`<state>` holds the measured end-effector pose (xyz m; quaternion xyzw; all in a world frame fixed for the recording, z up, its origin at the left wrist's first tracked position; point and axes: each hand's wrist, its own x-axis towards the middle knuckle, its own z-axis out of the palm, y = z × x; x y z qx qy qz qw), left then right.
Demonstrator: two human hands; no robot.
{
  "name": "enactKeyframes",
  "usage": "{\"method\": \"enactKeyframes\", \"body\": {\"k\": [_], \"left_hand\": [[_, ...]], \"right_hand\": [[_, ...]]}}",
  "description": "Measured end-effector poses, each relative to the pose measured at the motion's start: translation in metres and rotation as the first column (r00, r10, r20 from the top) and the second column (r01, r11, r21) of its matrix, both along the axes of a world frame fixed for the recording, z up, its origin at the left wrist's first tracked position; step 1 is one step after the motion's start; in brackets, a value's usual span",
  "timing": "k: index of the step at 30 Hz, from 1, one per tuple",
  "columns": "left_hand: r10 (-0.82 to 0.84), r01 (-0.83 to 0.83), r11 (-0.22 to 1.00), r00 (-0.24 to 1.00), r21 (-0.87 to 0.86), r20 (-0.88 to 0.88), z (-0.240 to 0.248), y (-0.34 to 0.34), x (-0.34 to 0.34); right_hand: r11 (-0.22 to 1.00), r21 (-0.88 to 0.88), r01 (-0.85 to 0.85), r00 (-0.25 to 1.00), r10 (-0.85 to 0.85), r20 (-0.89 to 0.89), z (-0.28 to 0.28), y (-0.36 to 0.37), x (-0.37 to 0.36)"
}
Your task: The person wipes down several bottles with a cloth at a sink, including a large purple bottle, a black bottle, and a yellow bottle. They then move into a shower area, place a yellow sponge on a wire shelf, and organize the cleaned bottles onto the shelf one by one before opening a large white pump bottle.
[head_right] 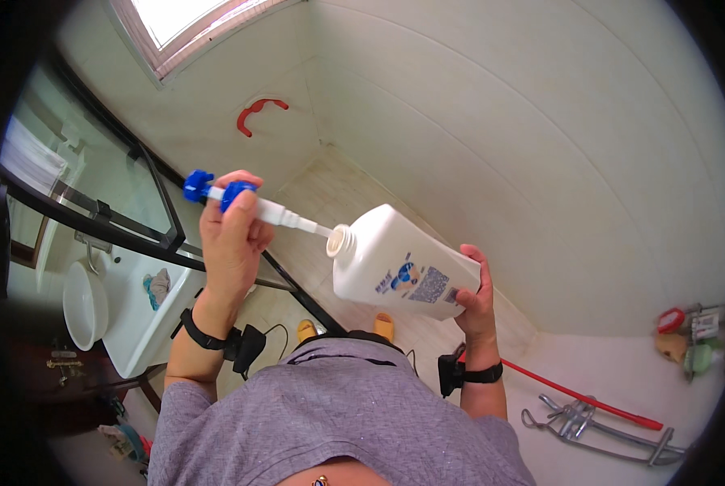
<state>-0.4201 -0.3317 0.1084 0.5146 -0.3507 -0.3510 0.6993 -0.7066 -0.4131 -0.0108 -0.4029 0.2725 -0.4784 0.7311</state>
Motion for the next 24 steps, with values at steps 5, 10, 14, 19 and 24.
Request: {"method": "enactKeyframes", "body": {"k": [5,10,14,19,24], "left_hand": [[0.127,-0.154,0.957,0.984,-0.246,-0.122,0.025,0.029,0.008],[0.085,-0.175,0.823,0.979,-0.541,-0.187,0.048,0.051,0.036],[0.152,-0.257,0.804,0.961,-0.537,-0.232,0.043,0.057,0.045],[0.140,-0.280,0.840,0.940,-0.465,-0.312,0.026,0.054,0.053],[0.111,-0.280,0.845,0.925,-0.456,-0.363,0.019,0.054,0.057]], "right_hand": [[0.991,0.102,-0.091,0.979,0.070,0.192,-0.005,-0.006,-0.012],[0.978,0.195,-0.069,0.977,0.027,0.212,-0.020,-0.006,-0.031],[0.978,0.114,-0.177,0.922,0.124,0.366,-0.016,-0.003,-0.025],[0.944,-0.071,-0.321,0.785,0.307,0.537,-0.003,-0.014,-0.017],[0.938,-0.116,-0.325,0.799,0.339,0.498,0.002,-0.013,-0.019]]}}
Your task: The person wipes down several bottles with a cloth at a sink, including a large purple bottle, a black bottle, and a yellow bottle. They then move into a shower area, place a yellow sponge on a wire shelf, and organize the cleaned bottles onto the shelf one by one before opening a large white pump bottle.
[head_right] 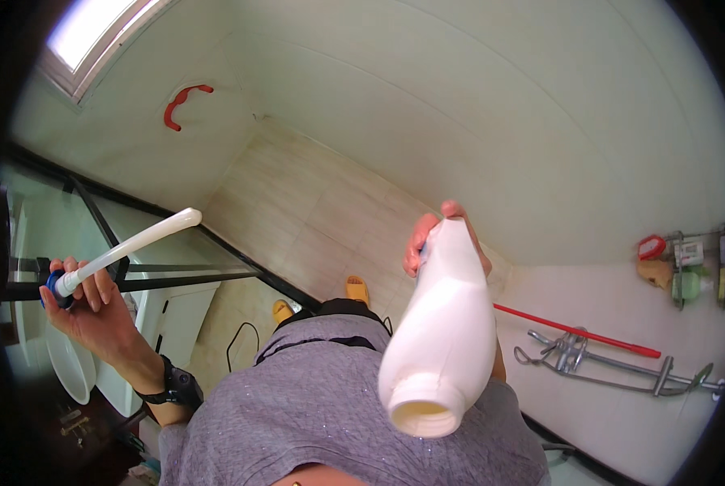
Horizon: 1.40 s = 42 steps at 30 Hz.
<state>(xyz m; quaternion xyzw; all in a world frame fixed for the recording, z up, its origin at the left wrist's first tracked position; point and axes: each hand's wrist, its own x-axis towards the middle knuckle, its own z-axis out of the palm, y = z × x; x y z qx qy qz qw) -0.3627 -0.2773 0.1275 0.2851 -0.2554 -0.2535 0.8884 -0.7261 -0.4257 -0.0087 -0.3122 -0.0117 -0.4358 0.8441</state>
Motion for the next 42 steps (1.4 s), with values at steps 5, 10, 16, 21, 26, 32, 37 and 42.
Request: {"method": "enactKeyframes", "body": {"k": [5,10,16,21,26,32,37,42], "left_hand": [[0.000,-0.001,1.000,1.000,0.017,0.013,-0.006,0.005,0.009],[-0.047,0.046,0.999,0.996,0.016,0.071,-0.010,0.004,0.013],[-0.006,0.002,0.999,0.997,0.046,0.083,-0.013,0.004,0.010],[-0.063,0.060,0.997,0.995,0.041,0.082,-0.020,0.002,0.016],[-0.129,0.127,0.991,0.989,0.035,0.070,-0.021,-0.003,0.016],[-0.086,0.081,0.994,0.994,0.067,0.063,-0.017,0.003,0.011],[-0.048,0.048,0.995,0.999,0.083,0.001,-0.016,-0.002,0.006],[-0.104,0.101,0.993,0.993,0.053,0.051,-0.023,0.007,0.009]], "right_hand": [[0.989,-0.115,-0.090,0.995,0.094,0.031,0.007,-0.012,0.005],[0.960,-0.247,-0.129,0.990,0.139,0.025,0.017,-0.021,-0.001],[0.956,-0.246,-0.158,0.982,0.178,0.063,0.029,-0.027,0.000],[0.957,-0.203,-0.208,0.974,0.221,0.041,0.035,-0.030,-0.005],[0.960,-0.220,-0.175,0.984,0.175,-0.021,0.044,-0.029,-0.015],[0.987,-0.144,-0.075,0.993,0.087,0.080,0.044,-0.029,-0.003],[0.952,-0.263,-0.157,0.987,0.144,-0.067,0.065,-0.037,-0.019],[0.945,-0.289,-0.154,0.988,0.139,-0.072,0.054,-0.044,-0.011]]}}
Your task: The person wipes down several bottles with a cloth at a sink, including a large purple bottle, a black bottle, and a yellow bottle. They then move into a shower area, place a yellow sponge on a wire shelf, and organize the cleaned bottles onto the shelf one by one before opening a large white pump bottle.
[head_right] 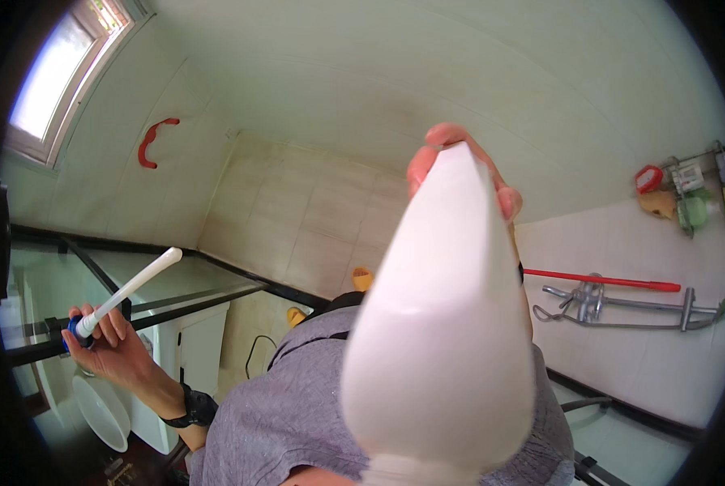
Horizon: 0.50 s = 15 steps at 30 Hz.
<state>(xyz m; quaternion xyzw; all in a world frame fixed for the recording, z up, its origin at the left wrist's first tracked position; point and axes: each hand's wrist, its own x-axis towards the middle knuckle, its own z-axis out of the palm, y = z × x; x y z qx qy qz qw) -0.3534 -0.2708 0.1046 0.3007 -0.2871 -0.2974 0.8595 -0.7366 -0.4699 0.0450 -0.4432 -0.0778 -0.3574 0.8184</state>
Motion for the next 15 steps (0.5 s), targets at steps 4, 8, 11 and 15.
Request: {"method": "enactKeyframes", "body": {"k": [4,8,11,15], "left_hand": [[0.092,-0.090,0.995,0.995,0.040,-0.029,0.001,-0.006,0.001],[-0.039,0.039,0.999,0.999,0.026,-0.001,-0.012,0.013,0.016],[-0.030,0.030,0.999,1.000,0.036,-0.001,-0.010,0.008,0.016],[0.189,-0.184,0.978,0.981,0.097,-0.053,-0.003,0.001,0.003]], "right_hand": [[0.947,0.105,0.304,0.951,-0.295,-0.094,0.029,0.023,-0.002],[0.961,0.048,0.271,0.956,-0.263,-0.128,0.015,0.018,0.006],[0.961,0.056,0.272,0.956,-0.262,-0.132,0.021,0.025,0.010],[0.972,0.066,0.225,0.970,-0.217,-0.112,0.021,0.024,0.015]]}}
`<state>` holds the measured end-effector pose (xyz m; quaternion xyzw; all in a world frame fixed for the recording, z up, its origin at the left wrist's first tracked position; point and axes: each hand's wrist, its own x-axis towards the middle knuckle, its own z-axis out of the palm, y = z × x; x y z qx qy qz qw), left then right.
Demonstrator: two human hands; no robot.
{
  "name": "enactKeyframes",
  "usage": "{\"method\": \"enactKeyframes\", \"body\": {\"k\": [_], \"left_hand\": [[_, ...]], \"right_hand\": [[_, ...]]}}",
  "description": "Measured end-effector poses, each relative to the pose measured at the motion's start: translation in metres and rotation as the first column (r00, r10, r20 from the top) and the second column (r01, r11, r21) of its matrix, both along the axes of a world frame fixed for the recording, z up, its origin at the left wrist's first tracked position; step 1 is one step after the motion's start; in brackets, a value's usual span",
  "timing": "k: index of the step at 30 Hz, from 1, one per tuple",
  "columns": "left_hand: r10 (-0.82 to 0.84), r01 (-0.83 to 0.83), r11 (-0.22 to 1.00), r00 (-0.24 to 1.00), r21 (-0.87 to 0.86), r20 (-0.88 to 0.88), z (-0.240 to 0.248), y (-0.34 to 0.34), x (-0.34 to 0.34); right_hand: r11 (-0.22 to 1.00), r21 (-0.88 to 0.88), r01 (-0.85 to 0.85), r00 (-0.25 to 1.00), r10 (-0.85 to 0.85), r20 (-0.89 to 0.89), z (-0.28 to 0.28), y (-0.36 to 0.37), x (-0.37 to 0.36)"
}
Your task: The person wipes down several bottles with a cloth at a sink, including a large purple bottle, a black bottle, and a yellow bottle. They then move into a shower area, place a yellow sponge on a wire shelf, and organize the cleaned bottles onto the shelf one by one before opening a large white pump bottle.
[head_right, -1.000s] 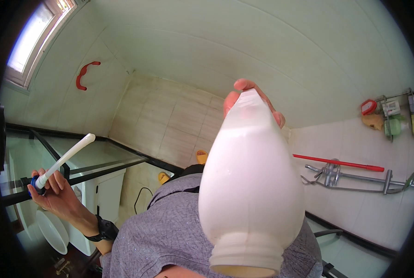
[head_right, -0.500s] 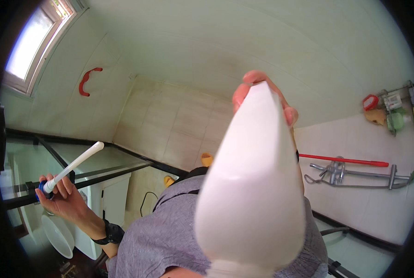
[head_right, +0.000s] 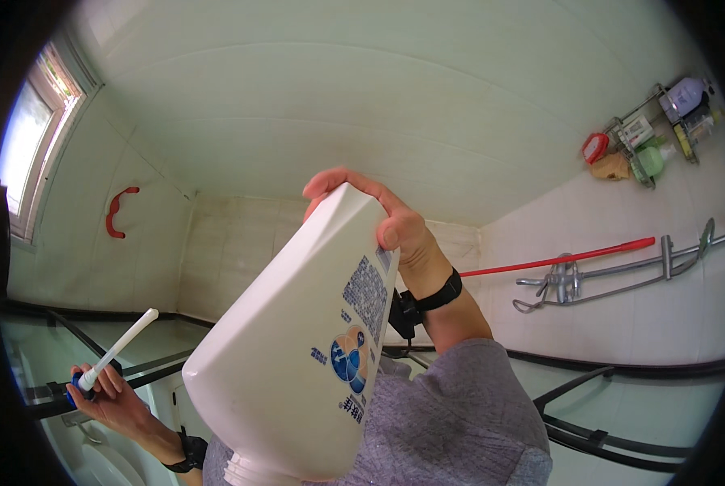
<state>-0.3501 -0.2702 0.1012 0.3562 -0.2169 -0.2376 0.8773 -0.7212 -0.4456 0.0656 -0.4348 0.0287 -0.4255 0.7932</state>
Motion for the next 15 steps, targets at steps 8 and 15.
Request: {"method": "enactKeyframes", "body": {"k": [8,15], "left_hand": [[-0.280,0.291,0.952,0.952,-0.091,0.122,0.018,0.008,0.002],[-0.129,0.186,0.950,0.965,-0.252,0.227,0.059,0.010,-0.038]], "right_hand": [[0.994,0.108,-0.001,0.998,-0.006,0.061,-0.018,-0.007,-0.016],[0.962,0.186,0.198,0.977,-0.179,-0.117,-0.042,-0.006,-0.024]]}}
